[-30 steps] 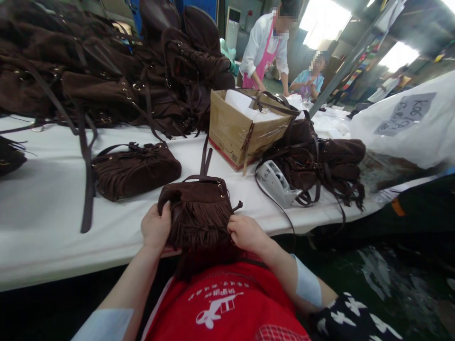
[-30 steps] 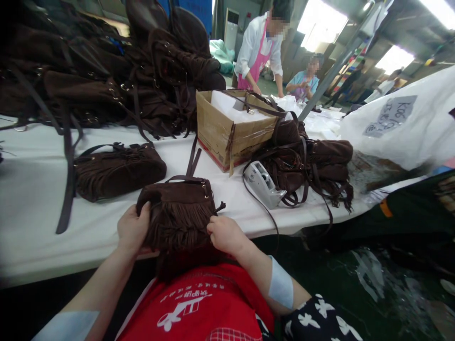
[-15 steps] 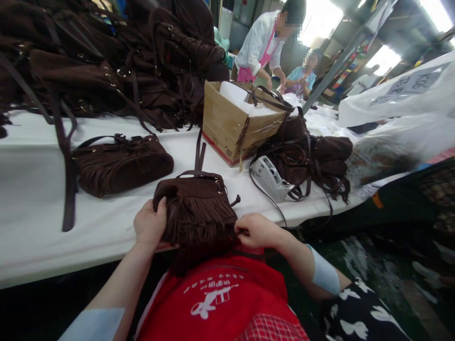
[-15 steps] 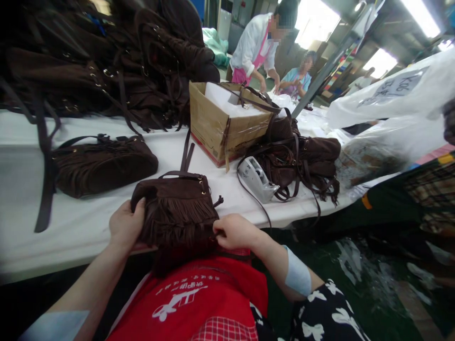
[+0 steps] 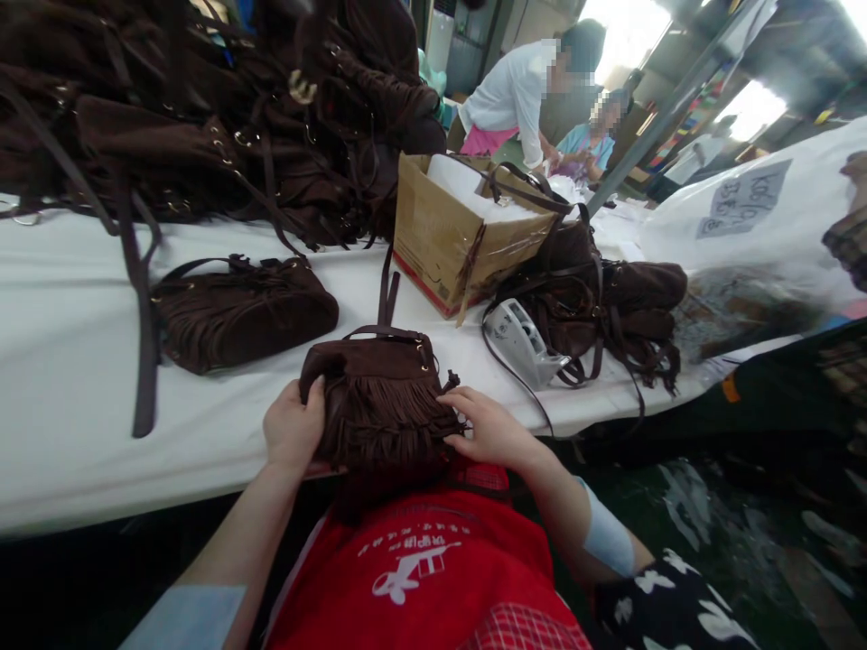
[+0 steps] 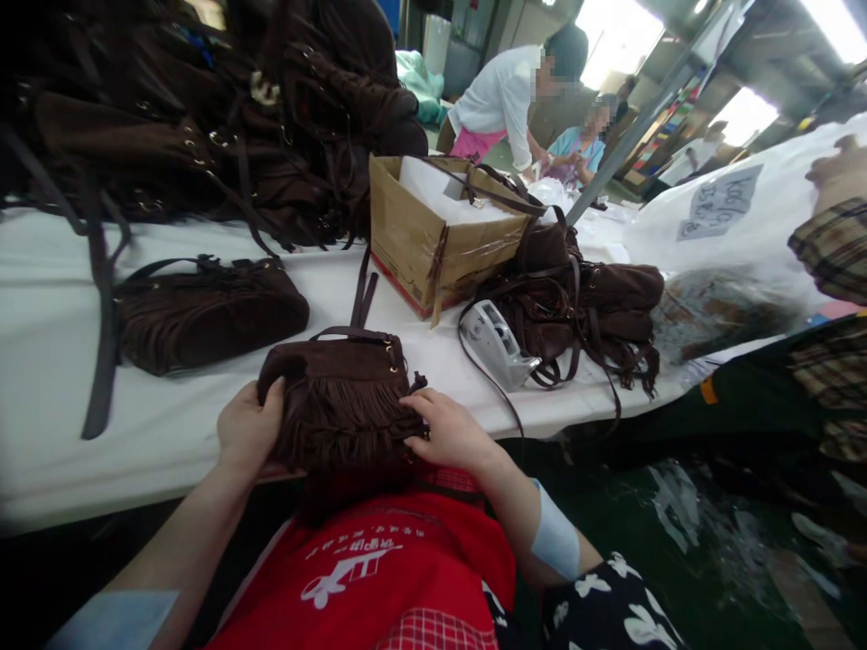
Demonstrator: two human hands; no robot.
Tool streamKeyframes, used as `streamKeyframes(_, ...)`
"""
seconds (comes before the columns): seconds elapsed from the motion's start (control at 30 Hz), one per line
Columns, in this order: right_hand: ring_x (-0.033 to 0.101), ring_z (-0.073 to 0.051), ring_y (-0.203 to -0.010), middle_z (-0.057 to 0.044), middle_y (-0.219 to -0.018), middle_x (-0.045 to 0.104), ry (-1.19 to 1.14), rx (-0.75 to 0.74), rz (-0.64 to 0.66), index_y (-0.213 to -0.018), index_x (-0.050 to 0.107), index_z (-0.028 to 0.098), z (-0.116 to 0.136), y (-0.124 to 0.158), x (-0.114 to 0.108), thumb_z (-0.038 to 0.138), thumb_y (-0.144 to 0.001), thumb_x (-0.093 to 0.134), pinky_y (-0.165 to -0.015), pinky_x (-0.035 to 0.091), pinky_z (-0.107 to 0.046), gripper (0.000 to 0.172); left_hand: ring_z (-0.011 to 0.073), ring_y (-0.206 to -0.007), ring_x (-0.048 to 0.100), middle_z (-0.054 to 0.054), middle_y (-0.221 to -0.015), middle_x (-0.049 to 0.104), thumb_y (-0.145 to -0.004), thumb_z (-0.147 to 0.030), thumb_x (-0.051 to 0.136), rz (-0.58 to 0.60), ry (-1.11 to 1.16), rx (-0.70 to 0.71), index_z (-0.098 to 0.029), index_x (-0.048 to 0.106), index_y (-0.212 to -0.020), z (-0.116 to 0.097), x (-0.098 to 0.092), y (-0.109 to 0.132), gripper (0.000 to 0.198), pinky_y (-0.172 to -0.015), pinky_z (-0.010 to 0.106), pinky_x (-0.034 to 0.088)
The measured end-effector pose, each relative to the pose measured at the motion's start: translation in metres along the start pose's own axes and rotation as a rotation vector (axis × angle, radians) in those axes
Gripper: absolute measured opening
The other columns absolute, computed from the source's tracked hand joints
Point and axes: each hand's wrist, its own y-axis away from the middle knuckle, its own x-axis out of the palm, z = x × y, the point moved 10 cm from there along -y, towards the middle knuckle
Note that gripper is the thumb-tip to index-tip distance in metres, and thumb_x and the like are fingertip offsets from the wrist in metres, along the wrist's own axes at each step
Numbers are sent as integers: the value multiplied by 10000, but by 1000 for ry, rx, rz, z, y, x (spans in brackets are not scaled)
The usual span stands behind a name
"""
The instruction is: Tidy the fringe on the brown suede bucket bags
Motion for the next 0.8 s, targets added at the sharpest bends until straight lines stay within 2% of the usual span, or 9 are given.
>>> streamKeyframes(0.1,547,-193,-1016,-70,-1076,594,60,82,-32,-1123,610,188,-8,-8,22,65,-712,567,-923,427,-307,432,237,-732,601,84,-751,667,-883,-503,381,7,23,7,-193,633,-840,0,0,0,402,-611,289,362)
streamKeyframes(0.23,569,-163,-849,-32,-894,605,14,167,-100,-878,652,187,-35,-4,23,29,-697,520,-779,447,-262,275,223,-716,599,75,-735,663,-882,-492,394,10,49,15,-194,630,-819,-2,-2,1,385,-609,279,367)
streamKeyframes(0.37,583,-160,-803,-26,-837,619,-12,183,-175,-743,656,193,-65,10,-5,28,-690,513,-747,447,-265,224,214,-706,603,69,-731,668,-882,-492,403,2,79,21,-196,630,-818,-2,-3,2,378,-604,270,371)
streamKeyframes(0.47,588,-169,-799,-35,-831,623,59,233,-262,-700,646,195,-85,21,-35,70,-730,509,-757,445,-282,188,217,-710,608,69,-732,671,-888,-501,400,-4,75,28,-197,634,-825,-2,-3,2,389,-604,271,367)
streamKeyframes(0.53,584,-170,-781,-37,-817,615,139,277,-266,-669,631,193,-92,22,-48,87,-744,495,-750,441,-286,188,218,-713,610,69,-733,674,-891,-506,395,-12,73,34,-199,636,-826,-2,-3,2,396,-605,272,363)
streamKeyframes(0.6,579,-165,-764,-39,-832,610,184,296,-266,-684,627,190,-88,20,-55,86,-741,486,-743,442,-286,184,219,-715,612,70,-742,679,-894,-508,391,-20,68,40,-199,635,-830,-1,-4,2,398,-604,273,358)
streamKeyframes(0.67,581,-155,-772,-43,-897,614,128,247,-282,-779,638,186,-70,11,-55,98,-752,491,-741,456,-281,174,222,-716,614,74,-753,684,-896,-510,389,-21,58,47,-199,633,-835,-1,-3,1,400,-600,275,352)
streamKeyframes(0.73,592,-157,-857,-52,-1028,613,13,119,-260,-938,637,191,-39,-5,-44,140,-777,523,-784,473,-283,204,227,-720,618,81,-770,688,-897,-510,390,-22,50,56,-197,632,-845,-1,-2,1,400,-600,278,351)
streamKeyframes(0.8,565,-181,-1033,-63,-1205,571,-54,-19,-201,-1116,599,207,-4,-24,-23,203,-784,582,-897,459,-311,332,230,-727,622,87,-782,690,-898,-506,390,-27,46,63,-195,632,-853,-1,-2,1,397,-605,280,355)
